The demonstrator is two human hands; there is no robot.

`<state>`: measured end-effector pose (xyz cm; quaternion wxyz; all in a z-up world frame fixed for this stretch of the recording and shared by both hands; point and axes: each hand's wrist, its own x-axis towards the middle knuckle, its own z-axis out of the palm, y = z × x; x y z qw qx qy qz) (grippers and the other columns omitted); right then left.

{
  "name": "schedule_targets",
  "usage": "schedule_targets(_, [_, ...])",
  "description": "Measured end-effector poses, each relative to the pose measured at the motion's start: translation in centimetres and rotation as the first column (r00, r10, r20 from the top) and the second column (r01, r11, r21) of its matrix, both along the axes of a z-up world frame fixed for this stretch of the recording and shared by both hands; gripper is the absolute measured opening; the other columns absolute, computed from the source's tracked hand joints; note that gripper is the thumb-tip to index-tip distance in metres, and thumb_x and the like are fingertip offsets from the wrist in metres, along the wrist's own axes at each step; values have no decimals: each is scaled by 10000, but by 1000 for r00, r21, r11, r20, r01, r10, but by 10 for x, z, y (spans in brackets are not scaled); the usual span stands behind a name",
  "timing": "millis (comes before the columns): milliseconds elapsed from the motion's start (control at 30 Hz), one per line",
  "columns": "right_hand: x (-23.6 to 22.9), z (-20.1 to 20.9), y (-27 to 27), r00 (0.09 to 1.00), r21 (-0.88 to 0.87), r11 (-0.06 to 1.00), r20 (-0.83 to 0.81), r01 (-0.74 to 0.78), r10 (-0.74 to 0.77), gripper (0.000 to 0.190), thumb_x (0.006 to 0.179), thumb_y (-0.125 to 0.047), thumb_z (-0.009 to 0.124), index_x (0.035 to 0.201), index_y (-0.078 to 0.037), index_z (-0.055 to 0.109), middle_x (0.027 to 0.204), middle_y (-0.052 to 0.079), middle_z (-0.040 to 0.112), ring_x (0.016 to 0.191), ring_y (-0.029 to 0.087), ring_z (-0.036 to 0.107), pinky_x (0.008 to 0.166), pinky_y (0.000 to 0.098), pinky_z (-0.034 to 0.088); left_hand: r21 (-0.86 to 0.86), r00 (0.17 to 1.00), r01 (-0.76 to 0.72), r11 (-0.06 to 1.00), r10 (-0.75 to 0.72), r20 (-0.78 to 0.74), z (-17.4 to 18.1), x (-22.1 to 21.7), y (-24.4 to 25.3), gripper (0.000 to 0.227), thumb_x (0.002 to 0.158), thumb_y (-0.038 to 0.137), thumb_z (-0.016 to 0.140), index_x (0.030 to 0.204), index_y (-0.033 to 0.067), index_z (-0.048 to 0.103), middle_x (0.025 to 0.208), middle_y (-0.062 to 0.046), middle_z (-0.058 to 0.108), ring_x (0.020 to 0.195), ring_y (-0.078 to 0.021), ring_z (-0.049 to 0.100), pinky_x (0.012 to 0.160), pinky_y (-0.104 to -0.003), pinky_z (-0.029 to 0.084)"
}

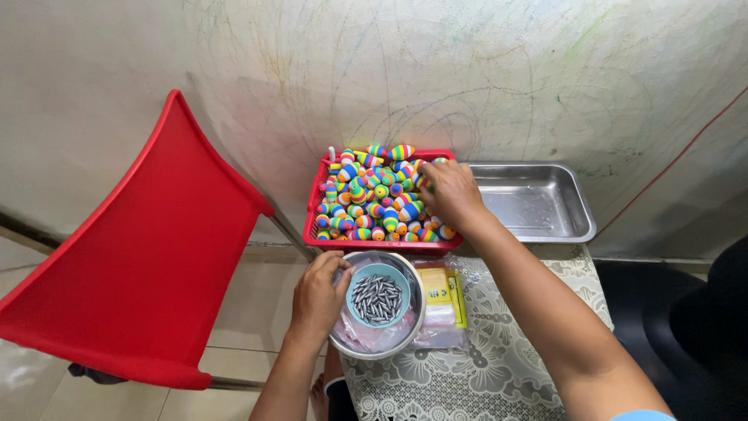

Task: The person assembles fishing lures by inserting metal wires into small colorful plastic bodies and then places the completed lures into a metal tray.

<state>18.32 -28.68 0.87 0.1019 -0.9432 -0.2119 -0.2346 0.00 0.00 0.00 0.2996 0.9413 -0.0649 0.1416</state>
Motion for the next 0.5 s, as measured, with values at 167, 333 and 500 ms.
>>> schedule_targets(167, [-65,35,8,986,194,970,102,-146,128,478,862,-224,727,1321,-242,596,1014,40,663,997,267,643,826,390,477,-75,1000,-13,997,11,-17,7,-4,-2,46,927,230,715,953,194,727,1203,-48,732,1107,-339,709,934,-446,554])
schedule_targets(333, [-134,27,21,962,403,886,-41,-231,269,504,857,-179,756,1342,-184,619,1026,68,720,982,267,666,836,377,497,-112,1000,-20,994,18,-17,0,0,-2,44,928,231,713,949,198,733,1194,-33,739,1107,-328,712,940,-441,558])
schedule_targets(500, [-178,13,35,909,359,865,-91,-351,407,380,844,-221,771,1198,-166,643,957,54,708,946,283,658,820,396,494,-180,1000,-16,984,20,19,10,-5,-4,66,949,214,693,940,162,733,1144,-73,746,1068,-357,723,916,-454,560])
